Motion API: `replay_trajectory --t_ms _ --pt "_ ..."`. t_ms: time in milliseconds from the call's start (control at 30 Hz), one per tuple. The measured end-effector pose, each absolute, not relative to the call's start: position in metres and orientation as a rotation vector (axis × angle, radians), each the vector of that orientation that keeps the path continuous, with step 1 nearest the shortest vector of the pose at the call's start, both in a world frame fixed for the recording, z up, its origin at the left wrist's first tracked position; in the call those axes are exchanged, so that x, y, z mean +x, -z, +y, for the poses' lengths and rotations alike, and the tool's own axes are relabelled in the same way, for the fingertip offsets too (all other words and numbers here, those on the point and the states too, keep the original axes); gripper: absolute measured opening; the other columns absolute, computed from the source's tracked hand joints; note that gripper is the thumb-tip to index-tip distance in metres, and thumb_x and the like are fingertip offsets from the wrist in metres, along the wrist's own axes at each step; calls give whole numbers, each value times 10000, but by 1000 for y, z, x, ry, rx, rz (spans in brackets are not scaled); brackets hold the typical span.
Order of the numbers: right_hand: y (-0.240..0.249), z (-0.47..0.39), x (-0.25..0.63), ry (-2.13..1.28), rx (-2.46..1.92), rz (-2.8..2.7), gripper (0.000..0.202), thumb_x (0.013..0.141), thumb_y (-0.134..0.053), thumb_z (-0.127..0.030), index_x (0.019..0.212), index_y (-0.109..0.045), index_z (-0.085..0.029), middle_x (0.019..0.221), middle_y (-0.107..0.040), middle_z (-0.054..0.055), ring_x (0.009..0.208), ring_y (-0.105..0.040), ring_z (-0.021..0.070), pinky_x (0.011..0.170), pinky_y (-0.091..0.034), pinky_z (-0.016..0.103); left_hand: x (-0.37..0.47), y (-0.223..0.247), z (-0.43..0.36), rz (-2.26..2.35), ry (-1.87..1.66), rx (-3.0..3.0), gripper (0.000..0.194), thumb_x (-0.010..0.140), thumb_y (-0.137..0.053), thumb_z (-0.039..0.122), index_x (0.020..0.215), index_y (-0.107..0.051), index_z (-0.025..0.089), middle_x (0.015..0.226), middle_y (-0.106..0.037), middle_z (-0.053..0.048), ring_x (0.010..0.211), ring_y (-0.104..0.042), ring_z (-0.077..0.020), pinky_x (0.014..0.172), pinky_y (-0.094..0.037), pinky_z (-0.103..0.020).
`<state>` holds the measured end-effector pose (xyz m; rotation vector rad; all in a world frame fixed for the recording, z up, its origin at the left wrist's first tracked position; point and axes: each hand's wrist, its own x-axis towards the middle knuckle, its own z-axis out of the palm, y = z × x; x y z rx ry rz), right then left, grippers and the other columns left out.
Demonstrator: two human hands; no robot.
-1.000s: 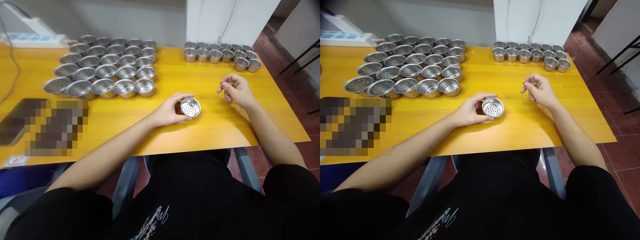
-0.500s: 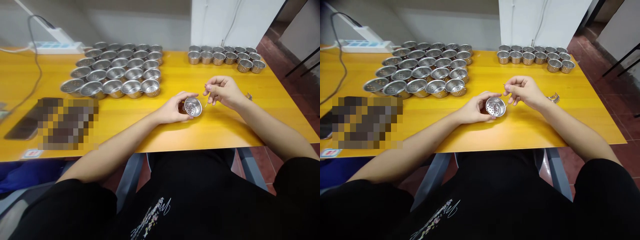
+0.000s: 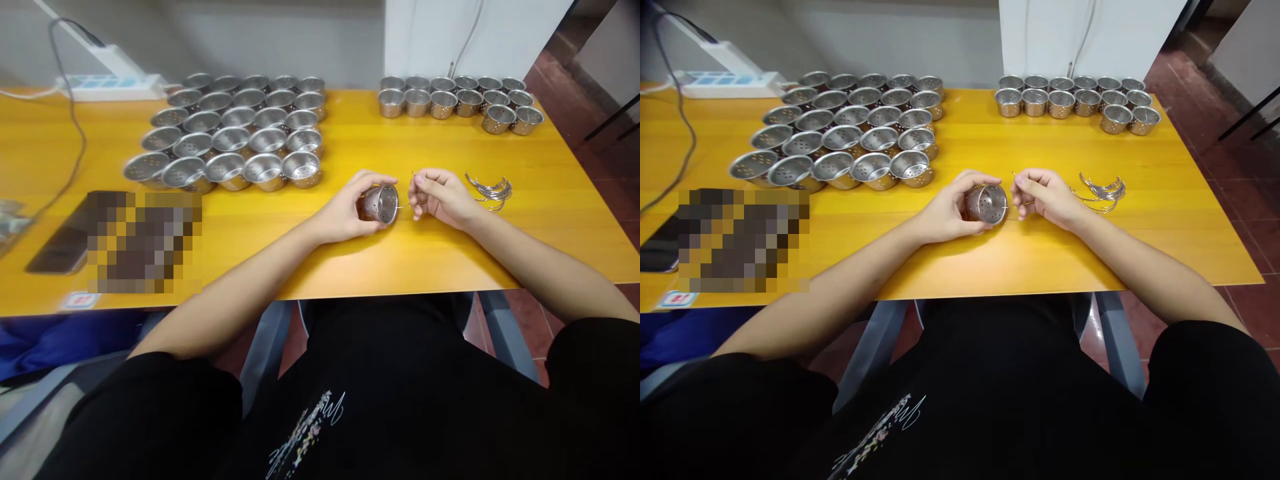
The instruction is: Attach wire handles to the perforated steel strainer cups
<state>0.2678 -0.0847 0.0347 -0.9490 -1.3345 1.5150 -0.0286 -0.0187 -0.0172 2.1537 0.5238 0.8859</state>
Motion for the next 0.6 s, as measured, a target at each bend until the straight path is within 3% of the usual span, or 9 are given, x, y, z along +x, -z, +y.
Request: replay_trajectory --t_ms 233,400,600 --pt "-29 -85 265 -1523 -932 -1411 737 836 -1167 -919 891 -833 -265 791 -751 0 620 -661 126 641 -717 311 -29 19 -17 544 -895 2174 1126 839 -1170 634 1842 -763 323 1583 -745 -155 1553 -744 -430 1504 -580 -700" --pt "-31 -87 265 -1512 -910 -1453 716 847 -1164 -911 862 -849 -268 770 -759 3 591 -638 129 620 -721 319 -27 16 -18 556 -856 2168 1170 804 -1190 719 1839 -792 349 1570 -714 -141 1572 -709 -430 1543 -541 -689" --pt "-28 -84 264 -1540 -888 -1500 752 846 -1165 -912 864 -848 -230 786 -817 14 598 -708 126 638 -738 281 -26 18 -15 504 -873 2204 1182 849 -1147 821 1855 -772 329 1589 -712 -148 1574 -715 -434 1530 -550 -681"
